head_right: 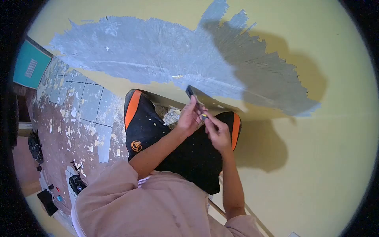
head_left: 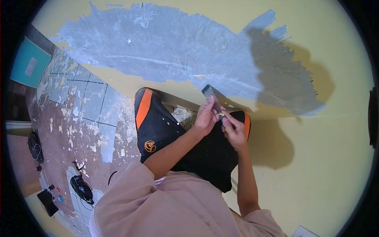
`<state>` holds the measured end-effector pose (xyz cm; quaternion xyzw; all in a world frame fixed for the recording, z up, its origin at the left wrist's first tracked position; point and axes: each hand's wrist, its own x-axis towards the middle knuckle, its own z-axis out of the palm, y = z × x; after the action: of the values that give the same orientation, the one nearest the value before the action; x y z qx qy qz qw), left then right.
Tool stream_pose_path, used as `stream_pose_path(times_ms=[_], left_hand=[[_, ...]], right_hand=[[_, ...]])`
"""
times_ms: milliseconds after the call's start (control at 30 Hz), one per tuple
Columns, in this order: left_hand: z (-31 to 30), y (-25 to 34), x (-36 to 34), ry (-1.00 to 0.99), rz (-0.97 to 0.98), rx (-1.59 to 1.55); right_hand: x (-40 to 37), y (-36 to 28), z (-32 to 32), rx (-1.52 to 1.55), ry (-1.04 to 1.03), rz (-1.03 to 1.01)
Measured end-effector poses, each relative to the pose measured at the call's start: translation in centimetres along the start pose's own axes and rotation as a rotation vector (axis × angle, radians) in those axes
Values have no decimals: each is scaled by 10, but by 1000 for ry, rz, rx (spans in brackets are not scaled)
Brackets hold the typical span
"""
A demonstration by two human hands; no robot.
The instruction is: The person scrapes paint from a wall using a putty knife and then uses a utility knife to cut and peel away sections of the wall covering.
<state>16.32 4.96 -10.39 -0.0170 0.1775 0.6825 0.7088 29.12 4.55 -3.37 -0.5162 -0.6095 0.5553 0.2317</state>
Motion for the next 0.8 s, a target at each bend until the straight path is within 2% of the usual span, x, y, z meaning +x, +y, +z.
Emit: stream_pose_path(times_ms=[33,100,167,200,233,300,333,367,433,467,567,633,700,800], left_hand=[[1,0,-1,35,-8,76],[1,1,7,87,-29,123],[-13,15,8,-79,102,100],[-2,20,5,39,181,35],[-9,18,5,41,174,41],[-14,23,-1,52,40,149],[-1,15,-6,151,15,142],[-5,8,-3,42,-18,147],[-30,11,12,-69,43,109],[-29,15,9,-65,32,104],[-21,31,-1,-30,50,3],[-22,23,0,12,13,-49],[-6,23,-13,-7,-32,-7],[8,12,-26,31,-146,53]], right_hand=[[-6,-2,-2,96,-13,60],[1,-11,-8,81,-10,96],[20,-7,10,-69,-20,-65],[24,-10,18,-35,-42,12],[21,-8,18,-28,-37,17],[9,-4,20,76,-45,12],[0,-9,10,143,-45,101],[6,-11,12,139,-54,86],[10,-9,19,45,14,-8],[18,-18,26,-27,-7,-48],[12,-21,34,-141,-14,37],[-6,-25,34,-179,-35,7],[-25,-19,24,-67,-2,-150],[-46,-29,3,-236,41,-121]])
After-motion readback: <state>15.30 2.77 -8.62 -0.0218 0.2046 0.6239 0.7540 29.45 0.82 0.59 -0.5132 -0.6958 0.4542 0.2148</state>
